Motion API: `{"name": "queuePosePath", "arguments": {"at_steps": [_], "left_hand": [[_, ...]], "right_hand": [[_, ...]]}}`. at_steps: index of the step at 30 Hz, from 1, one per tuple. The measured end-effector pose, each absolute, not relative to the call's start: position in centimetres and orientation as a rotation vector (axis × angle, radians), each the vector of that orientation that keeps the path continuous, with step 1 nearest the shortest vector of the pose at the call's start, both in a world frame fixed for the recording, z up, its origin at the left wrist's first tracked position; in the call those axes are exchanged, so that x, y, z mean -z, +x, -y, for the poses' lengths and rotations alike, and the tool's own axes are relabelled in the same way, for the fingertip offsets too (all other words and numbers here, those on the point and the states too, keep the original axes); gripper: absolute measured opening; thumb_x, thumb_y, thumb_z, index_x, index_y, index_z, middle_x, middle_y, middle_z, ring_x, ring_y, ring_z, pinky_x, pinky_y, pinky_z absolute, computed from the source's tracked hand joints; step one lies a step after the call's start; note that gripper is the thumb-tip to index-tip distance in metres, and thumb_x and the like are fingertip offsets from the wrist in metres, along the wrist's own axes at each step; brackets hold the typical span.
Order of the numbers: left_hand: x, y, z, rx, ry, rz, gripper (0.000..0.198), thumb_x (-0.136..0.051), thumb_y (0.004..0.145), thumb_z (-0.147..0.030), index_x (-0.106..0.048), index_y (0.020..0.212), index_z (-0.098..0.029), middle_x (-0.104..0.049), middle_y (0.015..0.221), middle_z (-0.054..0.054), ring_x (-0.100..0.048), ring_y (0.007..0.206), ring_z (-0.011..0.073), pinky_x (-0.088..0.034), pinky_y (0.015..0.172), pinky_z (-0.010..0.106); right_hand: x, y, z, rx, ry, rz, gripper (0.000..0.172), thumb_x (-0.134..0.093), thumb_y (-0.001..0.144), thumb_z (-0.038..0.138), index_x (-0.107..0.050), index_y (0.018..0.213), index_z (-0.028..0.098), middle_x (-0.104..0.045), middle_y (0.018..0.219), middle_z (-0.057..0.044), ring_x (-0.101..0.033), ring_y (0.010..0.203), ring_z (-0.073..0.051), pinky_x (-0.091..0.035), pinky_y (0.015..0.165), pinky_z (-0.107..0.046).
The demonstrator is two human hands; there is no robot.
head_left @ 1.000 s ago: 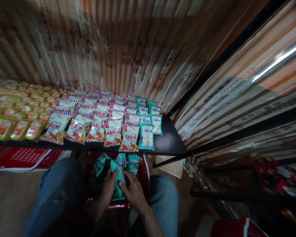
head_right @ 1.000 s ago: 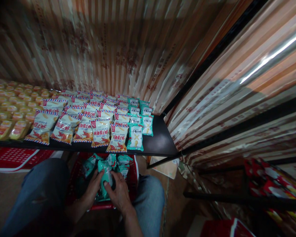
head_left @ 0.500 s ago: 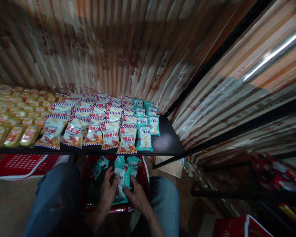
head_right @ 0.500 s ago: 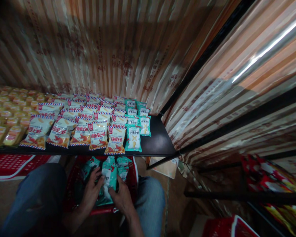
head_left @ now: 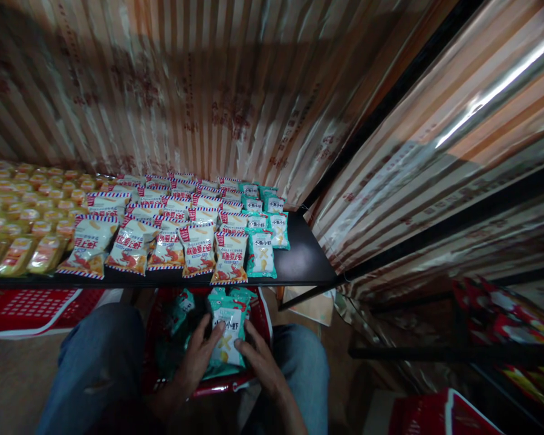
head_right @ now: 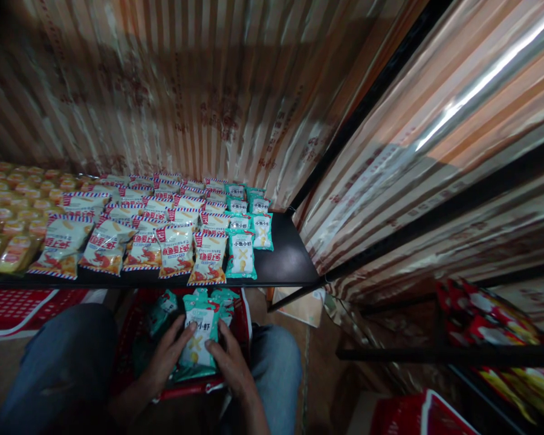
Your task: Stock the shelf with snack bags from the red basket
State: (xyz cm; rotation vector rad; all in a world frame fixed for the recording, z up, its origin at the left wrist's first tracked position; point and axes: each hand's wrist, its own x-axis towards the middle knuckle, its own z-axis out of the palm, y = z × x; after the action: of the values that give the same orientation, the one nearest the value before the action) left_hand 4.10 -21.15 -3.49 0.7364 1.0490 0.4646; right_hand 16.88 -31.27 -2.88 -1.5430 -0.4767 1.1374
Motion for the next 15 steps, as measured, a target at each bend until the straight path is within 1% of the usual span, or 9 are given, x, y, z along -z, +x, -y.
{"name": "queuePosePath", "arguments": {"at_steps": [5,8,10,13,15], "left_hand": [[3.6,4.4,21.2,-0.570,0.910,-1.014,0.058,-0.076,0.059,-0.054,-0.062,0.101,-0.017,-0.070,0.106,0.012,-0.063,0.104,0.0307,-0.051,0.087,0.037],[3.1,4.8,21.2,-0.624,0.984,-0.999,0.063,-0.073,0.060,-0.058,-0.058,0.105,-0.017,-0.069,0.108,0.012,-0.063,0.103,0.0292,-0.050,0.089,0.039],[2.3,5.1,21.3,-0.631,1.023,-0.965,0.062,-0.070,0.063,-0.059,-0.057,0.106,-0.017,-0.069,0.108,0.012,-0.064,0.101,0.0278,-0.049,0.089,0.039],[1.1,5.5,21.3,-0.600,1.058,-0.940,0.060,-0.066,0.065,-0.061,-0.058,0.107,-0.018,-0.070,0.104,0.010,-0.065,0.097,0.0266,-0.050,0.087,0.037],[0.5,5.7,21.4,-0.613,1.093,-0.967,0.061,-0.065,0.066,-0.063,-0.059,0.107,-0.018,-0.069,0.105,0.010,-0.063,0.100,0.0273,-0.050,0.088,0.037]], "right_hand": [[2.4,16.3,31.2,-1.278,-1.396,0.570,0.078,-0.072,0.073,0.048,-0.042,0.139,0.019,-0.055,0.135,-0.010,-0.053,0.123,-0.026,-0.044,0.101,-0.043],[2.4,16.1,31.0,-1.204,-1.460,0.541,0.086,-0.075,0.068,0.049,-0.040,0.140,0.020,-0.053,0.137,-0.010,-0.050,0.125,-0.027,-0.042,0.103,-0.042],[2.2,16.1,31.0,-1.134,-1.476,0.501,0.082,-0.076,0.068,0.049,-0.043,0.138,0.020,-0.055,0.135,-0.010,-0.052,0.124,-0.028,-0.042,0.103,-0.042],[1.7,16.2,31.0,-1.107,-1.447,0.479,0.071,-0.073,0.071,0.050,-0.050,0.132,0.021,-0.059,0.131,-0.010,-0.055,0.119,-0.028,-0.045,0.100,-0.042],[1.4,16.5,31.0,-1.102,-1.466,0.452,0.071,-0.074,0.069,0.052,-0.053,0.129,0.019,-0.060,0.129,-0.010,-0.056,0.119,-0.029,-0.046,0.099,-0.042]]}}
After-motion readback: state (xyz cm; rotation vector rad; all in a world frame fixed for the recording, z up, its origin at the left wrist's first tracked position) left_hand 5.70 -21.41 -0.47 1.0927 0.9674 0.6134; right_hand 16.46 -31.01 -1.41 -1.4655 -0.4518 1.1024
